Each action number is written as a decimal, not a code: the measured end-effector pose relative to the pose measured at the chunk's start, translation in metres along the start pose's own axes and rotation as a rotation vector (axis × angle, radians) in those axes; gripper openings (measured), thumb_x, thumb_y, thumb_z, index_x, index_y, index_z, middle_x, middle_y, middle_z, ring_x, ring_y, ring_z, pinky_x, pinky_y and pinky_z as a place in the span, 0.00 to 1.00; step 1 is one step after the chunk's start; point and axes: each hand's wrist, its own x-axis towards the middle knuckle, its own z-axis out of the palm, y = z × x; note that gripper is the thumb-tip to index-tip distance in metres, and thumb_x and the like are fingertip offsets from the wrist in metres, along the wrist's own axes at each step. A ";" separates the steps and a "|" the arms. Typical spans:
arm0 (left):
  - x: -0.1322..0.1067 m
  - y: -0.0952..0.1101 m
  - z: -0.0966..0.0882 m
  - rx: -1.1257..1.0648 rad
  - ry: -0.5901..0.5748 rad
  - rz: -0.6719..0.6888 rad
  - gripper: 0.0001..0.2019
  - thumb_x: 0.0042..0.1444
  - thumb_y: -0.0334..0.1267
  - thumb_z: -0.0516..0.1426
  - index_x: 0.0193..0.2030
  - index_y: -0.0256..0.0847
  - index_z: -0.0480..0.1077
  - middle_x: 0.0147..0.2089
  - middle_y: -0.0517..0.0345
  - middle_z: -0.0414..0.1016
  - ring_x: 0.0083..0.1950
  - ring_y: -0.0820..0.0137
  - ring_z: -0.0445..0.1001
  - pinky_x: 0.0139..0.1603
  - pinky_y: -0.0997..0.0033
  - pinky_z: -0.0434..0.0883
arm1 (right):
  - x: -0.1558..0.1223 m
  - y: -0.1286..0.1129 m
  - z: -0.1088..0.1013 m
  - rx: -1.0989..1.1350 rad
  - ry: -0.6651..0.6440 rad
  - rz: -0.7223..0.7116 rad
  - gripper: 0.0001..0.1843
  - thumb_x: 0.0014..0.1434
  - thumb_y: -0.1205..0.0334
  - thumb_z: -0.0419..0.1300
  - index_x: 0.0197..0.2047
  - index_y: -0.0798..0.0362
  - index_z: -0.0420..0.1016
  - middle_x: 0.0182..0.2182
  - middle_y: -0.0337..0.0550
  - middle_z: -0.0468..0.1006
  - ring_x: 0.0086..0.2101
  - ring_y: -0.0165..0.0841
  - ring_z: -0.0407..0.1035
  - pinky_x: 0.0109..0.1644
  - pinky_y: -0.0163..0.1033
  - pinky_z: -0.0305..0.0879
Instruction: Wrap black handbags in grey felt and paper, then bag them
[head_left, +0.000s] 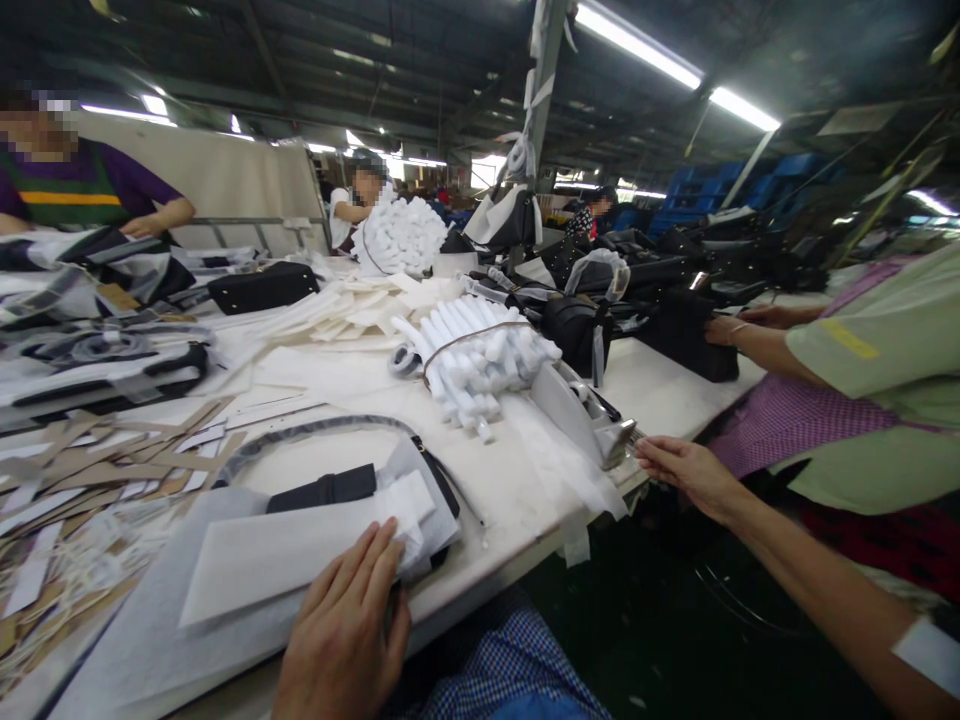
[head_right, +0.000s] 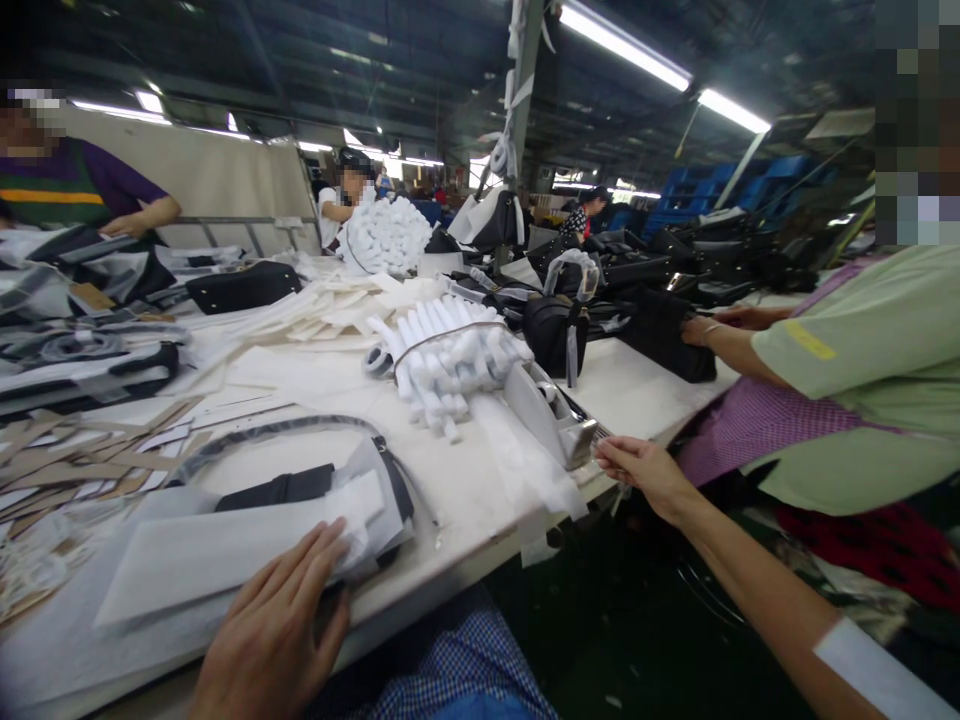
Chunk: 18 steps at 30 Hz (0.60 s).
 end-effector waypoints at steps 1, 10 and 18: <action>0.000 0.000 0.000 -0.002 0.002 -0.004 0.22 0.59 0.36 0.54 0.60 0.36 0.66 0.64 0.48 0.70 0.64 0.57 0.69 0.62 0.57 0.63 | 0.001 0.004 0.002 -0.012 0.015 -0.016 0.21 0.45 0.45 0.72 0.36 0.52 0.80 0.34 0.48 0.83 0.33 0.37 0.78 0.39 0.40 0.78; 0.001 0.003 -0.002 -0.052 -0.021 -0.047 0.22 0.58 0.33 0.53 0.60 0.36 0.66 0.66 0.48 0.69 0.65 0.57 0.67 0.64 0.57 0.61 | -0.039 -0.037 0.026 -0.471 -0.223 -0.329 0.19 0.56 0.42 0.64 0.37 0.50 0.83 0.35 0.45 0.83 0.34 0.40 0.77 0.43 0.42 0.74; 0.002 0.012 -0.011 -0.150 -0.066 -0.176 0.21 0.57 0.30 0.52 0.57 0.36 0.69 0.66 0.49 0.68 0.68 0.58 0.65 0.64 0.55 0.63 | -0.056 -0.154 0.161 -0.560 -0.907 -0.787 0.11 0.62 0.53 0.61 0.35 0.49 0.81 0.30 0.42 0.81 0.31 0.34 0.74 0.38 0.37 0.68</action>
